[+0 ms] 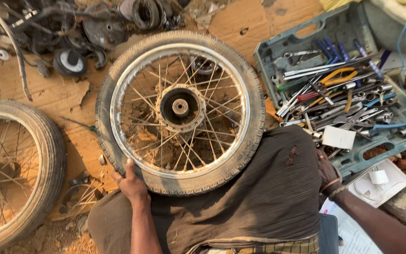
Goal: The person removes a bearing from a motorcycle wheel using a hammer and a cloth, then places the wheel aside and handles a small metal part.
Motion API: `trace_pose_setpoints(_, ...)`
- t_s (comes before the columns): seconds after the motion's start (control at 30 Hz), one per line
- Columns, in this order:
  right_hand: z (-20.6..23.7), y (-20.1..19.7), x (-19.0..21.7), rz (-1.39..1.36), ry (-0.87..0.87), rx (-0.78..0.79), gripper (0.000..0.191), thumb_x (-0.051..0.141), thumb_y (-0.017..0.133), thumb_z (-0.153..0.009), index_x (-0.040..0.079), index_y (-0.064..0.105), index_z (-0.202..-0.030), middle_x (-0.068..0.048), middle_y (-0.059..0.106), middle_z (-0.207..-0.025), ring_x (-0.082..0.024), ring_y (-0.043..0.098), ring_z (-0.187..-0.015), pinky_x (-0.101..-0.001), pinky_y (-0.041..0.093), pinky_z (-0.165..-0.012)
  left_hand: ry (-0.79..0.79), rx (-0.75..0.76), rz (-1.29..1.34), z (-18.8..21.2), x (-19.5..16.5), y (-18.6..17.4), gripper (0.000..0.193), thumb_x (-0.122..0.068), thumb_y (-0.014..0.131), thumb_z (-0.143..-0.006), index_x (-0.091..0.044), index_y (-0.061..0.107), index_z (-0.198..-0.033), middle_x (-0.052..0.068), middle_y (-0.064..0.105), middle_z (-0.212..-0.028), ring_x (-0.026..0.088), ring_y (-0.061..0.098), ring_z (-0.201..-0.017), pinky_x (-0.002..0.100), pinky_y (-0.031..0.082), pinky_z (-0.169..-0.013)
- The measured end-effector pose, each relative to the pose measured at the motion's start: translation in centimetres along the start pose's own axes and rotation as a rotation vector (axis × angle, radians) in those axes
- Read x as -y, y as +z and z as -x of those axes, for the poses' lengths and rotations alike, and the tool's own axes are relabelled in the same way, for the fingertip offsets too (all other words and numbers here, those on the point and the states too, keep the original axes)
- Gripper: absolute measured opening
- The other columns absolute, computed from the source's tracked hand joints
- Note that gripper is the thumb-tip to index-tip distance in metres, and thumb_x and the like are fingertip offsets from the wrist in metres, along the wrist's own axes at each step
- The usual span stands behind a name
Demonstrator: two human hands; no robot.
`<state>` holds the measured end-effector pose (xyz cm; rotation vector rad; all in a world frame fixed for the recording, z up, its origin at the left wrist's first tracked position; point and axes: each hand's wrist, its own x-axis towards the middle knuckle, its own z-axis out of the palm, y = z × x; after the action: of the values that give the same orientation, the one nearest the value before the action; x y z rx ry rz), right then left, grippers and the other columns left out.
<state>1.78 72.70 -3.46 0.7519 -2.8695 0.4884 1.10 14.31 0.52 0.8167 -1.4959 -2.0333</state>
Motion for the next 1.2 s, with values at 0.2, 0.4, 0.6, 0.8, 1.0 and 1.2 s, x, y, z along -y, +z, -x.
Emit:
trace_pose_setpoints(0.2,-0.5,0.7,1.7,0.047,0.168,0.093,0.048,0.028,0.064,-0.085,0.005,0.060,-0.127,-0.014,0.058,-0.133,-0.032,0.048,-0.125,-0.0446,0.036,-0.113,-0.069,-0.035,-0.044,0.2,-0.2,0.0,0.083,-0.029,0.070,-0.094,0.002,0.026,-0.158,0.020,0.053,-0.141,0.028,0.058,-0.122,0.040,0.050,-0.102)
trace_pose_setpoints(0.4,-2.8,-0.8,2.6,-0.155,0.293,0.159,0.060,0.038,0.075,-0.078,0.009,0.059,-0.128,-0.007,0.060,-0.127,-0.027,0.049,-0.123,-0.0389,0.036,-0.113,-0.064,-0.033,-0.149,0.2,-0.4,-0.1,0.097,-0.037,0.072,-0.096,0.001,0.010,-0.160,0.022,0.043,-0.152,0.030,0.052,-0.133,0.039,0.045,-0.110)
trace_pose_setpoints(0.6,-1.6,-0.7,4.2,0.120,0.201,0.077,0.065,0.031,0.079,-0.072,0.007,0.060,-0.130,-0.019,0.056,-0.135,-0.039,0.045,-0.129,-0.0465,0.037,-0.109,-0.060,-0.034,-0.259,0.3,-0.6,-0.3,0.090,-0.041,0.070,-0.096,0.000,0.024,-0.161,0.023,0.048,-0.151,0.032,0.052,-0.133,0.040,0.044,-0.108)
trace_pose_setpoints(0.8,1.2,-2.5,3.9,0.085,0.349,0.047,0.082,0.020,0.074,-0.066,0.001,0.049,-0.142,-0.020,0.055,-0.137,-0.041,0.059,-0.116,-0.0469,0.050,-0.099,-0.099,-0.040,-0.225,0.2,-0.6,-0.4,0.091,-0.037,0.070,-0.096,-0.001,0.017,-0.160,0.022,0.045,-0.148,0.030,0.053,-0.129,0.040,0.045,-0.107)
trace_pose_setpoints(1.0,-1.6,-6.0,0.9,0.222,0.169,-0.240,0.047,0.004,0.062,-0.089,0.004,0.057,-0.136,-0.018,0.059,-0.140,-0.038,0.061,-0.124,-0.0461,0.050,-0.107,-0.083,0.004,-0.103,0.2,-0.4,-0.4,0.084,-0.033,0.069,-0.096,0.001,0.028,-0.160,0.022,0.052,-0.147,0.029,0.059,-0.124,0.040,0.051,-0.102)
trace_pose_setpoints(1.2,-8.2,-10.4,-0.3,0.538,0.009,-0.225,0.027,0.009,0.062,-0.096,0.006,0.067,-0.123,-0.012,0.067,-0.124,-0.030,0.063,-0.123,-0.0483,0.042,-0.118,-0.075,0.000,-0.092,0.3,-0.5,-0.3,0.088,-0.035,0.070,-0.092,-0.002,0.025,-0.160,0.020,0.050,-0.146,0.028,0.054,-0.127,0.040,0.048,-0.103)
